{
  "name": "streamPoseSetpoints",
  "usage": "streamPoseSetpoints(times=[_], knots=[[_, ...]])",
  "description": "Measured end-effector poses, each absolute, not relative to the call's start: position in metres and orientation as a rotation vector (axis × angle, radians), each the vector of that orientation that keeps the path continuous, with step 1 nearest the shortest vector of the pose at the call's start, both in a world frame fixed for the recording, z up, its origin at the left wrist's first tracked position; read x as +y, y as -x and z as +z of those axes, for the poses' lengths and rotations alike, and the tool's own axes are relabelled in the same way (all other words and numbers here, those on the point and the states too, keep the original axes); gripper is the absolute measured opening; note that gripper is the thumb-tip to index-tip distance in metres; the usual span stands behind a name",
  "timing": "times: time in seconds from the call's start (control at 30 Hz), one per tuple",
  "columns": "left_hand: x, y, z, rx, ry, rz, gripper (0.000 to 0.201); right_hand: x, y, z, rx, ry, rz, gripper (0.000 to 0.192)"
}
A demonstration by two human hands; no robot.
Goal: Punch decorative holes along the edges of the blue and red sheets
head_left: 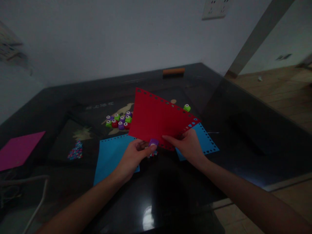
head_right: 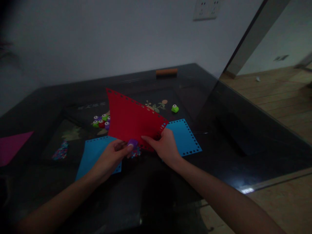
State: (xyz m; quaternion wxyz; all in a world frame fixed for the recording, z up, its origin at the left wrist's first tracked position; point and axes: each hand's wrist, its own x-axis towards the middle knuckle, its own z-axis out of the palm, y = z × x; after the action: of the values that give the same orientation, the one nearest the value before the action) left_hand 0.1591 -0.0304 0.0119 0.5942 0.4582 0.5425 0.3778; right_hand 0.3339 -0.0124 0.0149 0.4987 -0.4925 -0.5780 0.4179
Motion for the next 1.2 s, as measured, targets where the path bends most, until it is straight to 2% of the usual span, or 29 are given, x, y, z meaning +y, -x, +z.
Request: streamPoseSetpoints(times=[0.4,0.6,1.2], knots=[[-0.03,-0.157,0.006,1.248,-1.009,0.908,0.024,-0.012,-0.333,0.012,-1.415,1.194,0.973,0.018],[-0.031,-0.156,0.005,1.263,-1.021,0.901,0.03,-0.013,-0.333,0.011,-1.436,1.242,0.968,0.01],[-0.032,-0.155,0.002,1.171,-0.973,0.947,0.03,-0.016,-0.332,0.014,-1.418,1.223,0.975,0.012]])
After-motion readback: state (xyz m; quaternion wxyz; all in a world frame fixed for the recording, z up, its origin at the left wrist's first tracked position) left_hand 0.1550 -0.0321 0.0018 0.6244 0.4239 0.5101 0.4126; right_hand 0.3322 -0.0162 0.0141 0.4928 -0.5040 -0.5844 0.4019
